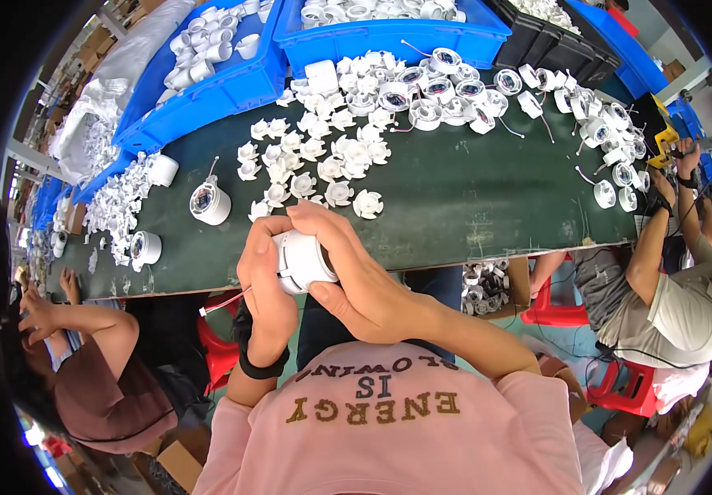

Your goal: Assembling small electronic bulb components by fitting plastic housings and internal parts together.

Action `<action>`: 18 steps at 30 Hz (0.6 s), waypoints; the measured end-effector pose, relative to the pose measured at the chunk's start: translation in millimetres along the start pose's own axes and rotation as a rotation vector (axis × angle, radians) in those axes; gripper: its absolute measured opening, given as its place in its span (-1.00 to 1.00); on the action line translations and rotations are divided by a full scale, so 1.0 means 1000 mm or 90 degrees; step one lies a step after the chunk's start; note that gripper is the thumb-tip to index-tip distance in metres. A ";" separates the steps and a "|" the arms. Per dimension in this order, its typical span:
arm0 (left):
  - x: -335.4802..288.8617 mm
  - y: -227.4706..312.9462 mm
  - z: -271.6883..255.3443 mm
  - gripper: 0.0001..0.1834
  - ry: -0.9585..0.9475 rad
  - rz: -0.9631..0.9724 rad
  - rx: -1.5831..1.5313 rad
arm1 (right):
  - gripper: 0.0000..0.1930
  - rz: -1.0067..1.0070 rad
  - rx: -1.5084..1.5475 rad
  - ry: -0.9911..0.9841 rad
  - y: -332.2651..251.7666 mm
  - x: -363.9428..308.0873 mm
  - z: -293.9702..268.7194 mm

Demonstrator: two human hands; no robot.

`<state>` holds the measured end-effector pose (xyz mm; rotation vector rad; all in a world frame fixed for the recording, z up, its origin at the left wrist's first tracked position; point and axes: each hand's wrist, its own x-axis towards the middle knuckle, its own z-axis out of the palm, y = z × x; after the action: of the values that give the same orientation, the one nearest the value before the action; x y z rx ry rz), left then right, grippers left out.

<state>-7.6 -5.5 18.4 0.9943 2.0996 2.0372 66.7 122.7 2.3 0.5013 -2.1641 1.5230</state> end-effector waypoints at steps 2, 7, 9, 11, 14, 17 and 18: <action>-0.002 0.000 0.000 -0.63 -0.003 0.002 -0.004 | -0.43 -0.008 0.012 0.005 0.001 -0.004 0.002; -0.005 0.004 0.000 -0.63 -0.010 0.011 0.020 | -0.45 -0.013 0.033 -0.015 0.002 -0.004 0.001; -0.006 0.005 0.000 -0.65 -0.019 -0.005 0.026 | -0.45 -0.018 0.029 -0.018 0.001 -0.003 0.002; -0.007 0.005 0.002 -0.66 -0.024 -0.001 0.034 | -0.44 -0.027 0.026 -0.022 0.002 -0.002 0.005; -0.006 0.001 0.003 -0.68 -0.017 0.013 0.025 | -0.35 -0.055 0.008 0.001 0.005 -0.005 0.011; -0.006 -0.031 0.002 -0.69 0.010 -0.031 -0.015 | -0.28 0.052 0.049 -0.063 0.021 -0.001 0.010; -0.003 -0.041 0.000 -0.68 -0.003 -0.067 -0.023 | -0.23 0.070 0.014 -0.070 0.028 0.002 0.008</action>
<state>-21.8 -4.4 -20.7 0.8619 2.0587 2.0133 48.8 124.2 -20.4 0.4900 -2.2948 1.6128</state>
